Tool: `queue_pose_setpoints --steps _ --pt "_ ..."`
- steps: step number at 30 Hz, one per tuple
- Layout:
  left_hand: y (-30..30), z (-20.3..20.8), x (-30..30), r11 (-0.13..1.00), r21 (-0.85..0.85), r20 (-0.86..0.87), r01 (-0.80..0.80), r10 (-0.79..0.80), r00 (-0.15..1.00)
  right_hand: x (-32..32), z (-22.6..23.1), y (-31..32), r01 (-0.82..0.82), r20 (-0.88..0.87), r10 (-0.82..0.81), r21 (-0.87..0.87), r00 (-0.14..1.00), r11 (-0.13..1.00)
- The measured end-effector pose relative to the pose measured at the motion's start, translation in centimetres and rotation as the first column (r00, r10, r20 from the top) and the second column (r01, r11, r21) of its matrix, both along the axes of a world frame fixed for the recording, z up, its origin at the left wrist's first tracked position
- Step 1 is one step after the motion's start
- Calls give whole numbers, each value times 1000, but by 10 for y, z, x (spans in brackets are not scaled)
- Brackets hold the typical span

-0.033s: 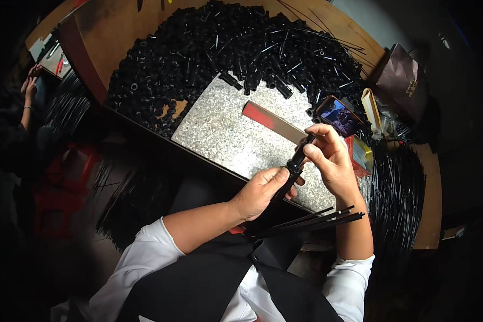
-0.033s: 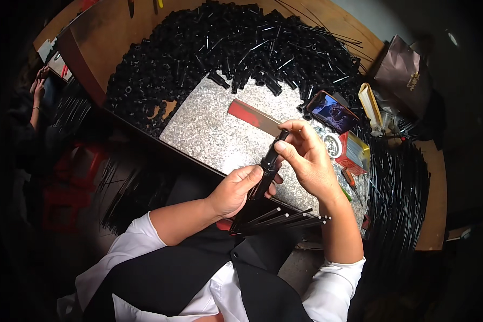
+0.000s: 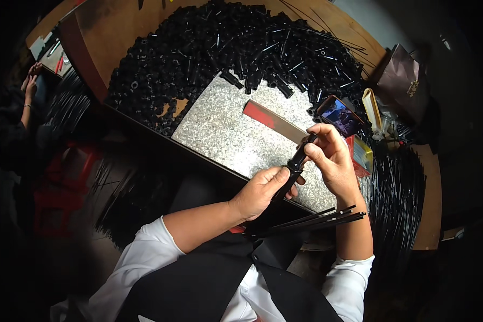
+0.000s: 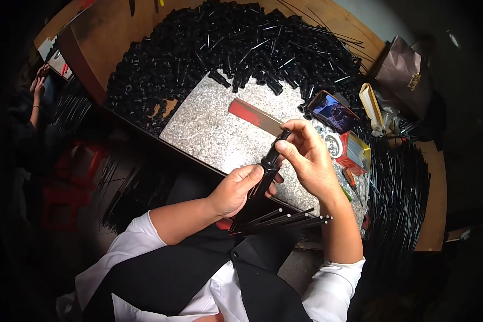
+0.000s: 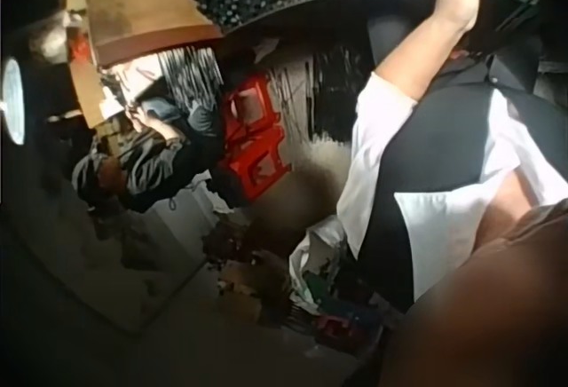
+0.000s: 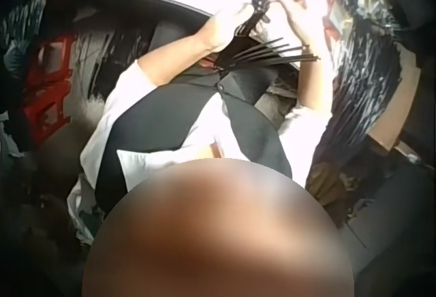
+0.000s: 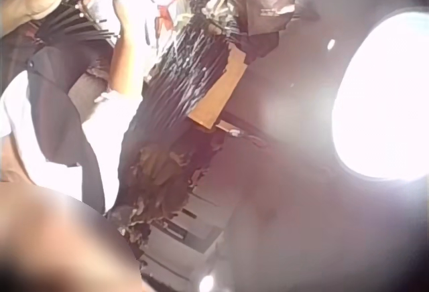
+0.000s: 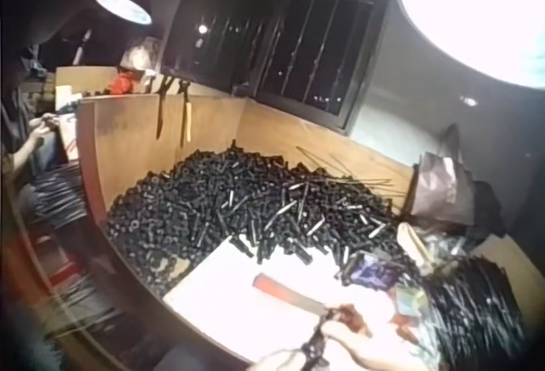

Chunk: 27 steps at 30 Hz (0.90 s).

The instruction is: The recorder is assembling a wire harness by grouping black wires and inserting them into a connector, then using pliers to secure components.

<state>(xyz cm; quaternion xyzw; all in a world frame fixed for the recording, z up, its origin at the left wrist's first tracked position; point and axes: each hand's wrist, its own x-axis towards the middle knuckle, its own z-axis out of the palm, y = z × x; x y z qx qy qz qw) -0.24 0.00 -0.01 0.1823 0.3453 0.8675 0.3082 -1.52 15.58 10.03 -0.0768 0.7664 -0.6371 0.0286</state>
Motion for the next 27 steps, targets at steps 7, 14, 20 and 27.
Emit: queue_pose_setpoints --steps 7,14,20,27 --pt "-2 -2 3 995 -93 -142 -48 35 989 5 6 -10 64 -11 -64 -8 998 998" --pt "-1 3 6 988 -108 -139 -108 93 986 2 18 -10 16 -56 9 433 998 901" --pt "-3 2 3 991 -103 -139 -87 72 988 1 6 -9 5 -17 -3 76 1000 997" --pt "-1 -5 0 999 -21 -51 -40 39 998 2 3 -8 69 41 -72 58 997 996"
